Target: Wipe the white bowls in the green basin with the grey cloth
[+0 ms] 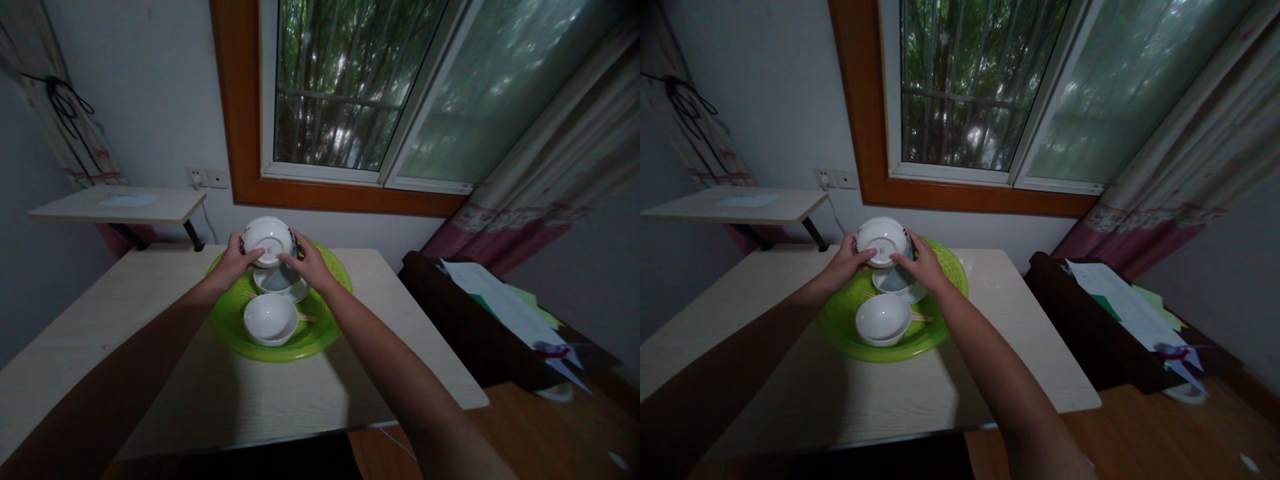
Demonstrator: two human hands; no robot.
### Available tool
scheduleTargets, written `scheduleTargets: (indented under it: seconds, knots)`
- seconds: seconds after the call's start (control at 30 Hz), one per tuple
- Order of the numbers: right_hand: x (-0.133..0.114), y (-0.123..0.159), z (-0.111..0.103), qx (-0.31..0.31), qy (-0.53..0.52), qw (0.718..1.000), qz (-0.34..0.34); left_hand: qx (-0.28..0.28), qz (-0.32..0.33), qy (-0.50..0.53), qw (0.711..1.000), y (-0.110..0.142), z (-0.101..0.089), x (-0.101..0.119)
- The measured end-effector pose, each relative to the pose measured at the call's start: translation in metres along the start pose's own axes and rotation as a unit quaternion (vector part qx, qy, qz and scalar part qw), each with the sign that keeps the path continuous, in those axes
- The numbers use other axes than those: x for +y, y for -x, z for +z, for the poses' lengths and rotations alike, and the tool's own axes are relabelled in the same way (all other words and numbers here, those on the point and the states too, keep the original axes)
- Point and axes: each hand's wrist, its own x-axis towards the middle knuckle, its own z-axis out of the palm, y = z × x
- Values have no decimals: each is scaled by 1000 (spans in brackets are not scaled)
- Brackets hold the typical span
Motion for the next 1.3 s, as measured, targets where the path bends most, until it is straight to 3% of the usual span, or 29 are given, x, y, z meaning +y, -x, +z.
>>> scheduleTargets:
  seconds: [0.1,0.27,0.5,0.67,0.8,1.1,1.3]
  knots:
    - [1,1,1,-2,1,1000,24,-39,-48,73,995,4,3,6]
    - [4,1,2,11,8,999,41,-75,-73,127,986,6,8,14]
    - [9,0,2,21,25,998,49,-94,-74,48,992,6,6,10]
    - [5,0,-1,18,51,999,-5,-93,-27,-8,995,3,4,6]
    - [0,1,-4,15,49,998,-34,-103,-51,-8,993,5,4,10]
    - [-9,1,-9,6,22,999,-34,-119,-107,144,977,5,0,11]
    - [-7,1,-8,-3,13,999,-51,-112,-112,168,973,10,0,20]
